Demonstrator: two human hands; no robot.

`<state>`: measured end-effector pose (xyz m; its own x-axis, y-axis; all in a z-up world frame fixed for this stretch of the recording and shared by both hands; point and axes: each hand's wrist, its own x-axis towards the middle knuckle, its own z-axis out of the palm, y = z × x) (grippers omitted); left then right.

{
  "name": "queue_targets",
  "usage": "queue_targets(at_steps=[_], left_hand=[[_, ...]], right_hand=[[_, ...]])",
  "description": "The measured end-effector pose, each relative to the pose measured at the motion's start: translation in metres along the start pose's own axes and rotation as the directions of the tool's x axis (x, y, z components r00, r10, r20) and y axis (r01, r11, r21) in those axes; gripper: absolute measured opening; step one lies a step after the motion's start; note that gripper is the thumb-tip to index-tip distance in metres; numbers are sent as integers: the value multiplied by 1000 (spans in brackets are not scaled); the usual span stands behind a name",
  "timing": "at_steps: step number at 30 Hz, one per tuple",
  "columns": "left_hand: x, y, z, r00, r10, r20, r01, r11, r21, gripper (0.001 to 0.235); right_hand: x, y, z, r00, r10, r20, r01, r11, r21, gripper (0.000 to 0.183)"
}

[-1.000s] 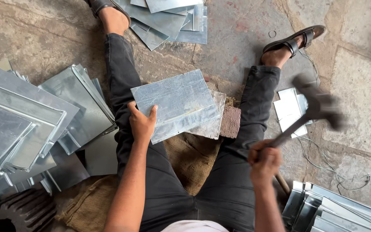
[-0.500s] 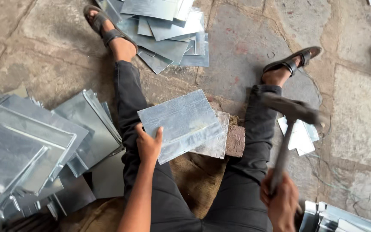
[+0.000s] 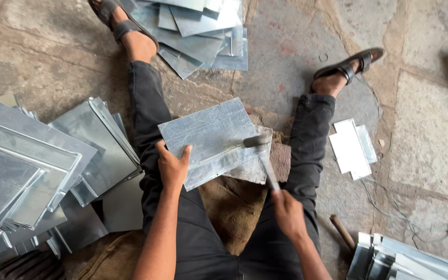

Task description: The person hammers a metal sheet on an anvil while sitting on the floor, using a hammer to flatten or shape the edges of several sheets from a stack.

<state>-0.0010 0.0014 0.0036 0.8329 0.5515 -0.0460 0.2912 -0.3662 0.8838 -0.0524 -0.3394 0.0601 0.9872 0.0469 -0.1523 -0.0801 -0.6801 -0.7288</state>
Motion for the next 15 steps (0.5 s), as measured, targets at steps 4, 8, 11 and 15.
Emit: queue_targets(at_steps=[4,8,11,15], left_hand=[[0,-4,1,1000,-16,-9,16,1000,4,63],[4,-6,3,1000,13,-15,-12,1000,17,64],[2,-6,1,1000,-24,17,24,1000,15,63],[1,-2,1,1000,-5,-24,6,1000,25,65]], right_hand=[[-10,-14,-32,931,364,-2,-330,848,414,39],[-7,-14,-34,969,147,-196,11,772,636,37],[6,0,-19,968,-14,-249,134,872,471,39],[17,15,-18,992,114,46,-106,982,-157,43]])
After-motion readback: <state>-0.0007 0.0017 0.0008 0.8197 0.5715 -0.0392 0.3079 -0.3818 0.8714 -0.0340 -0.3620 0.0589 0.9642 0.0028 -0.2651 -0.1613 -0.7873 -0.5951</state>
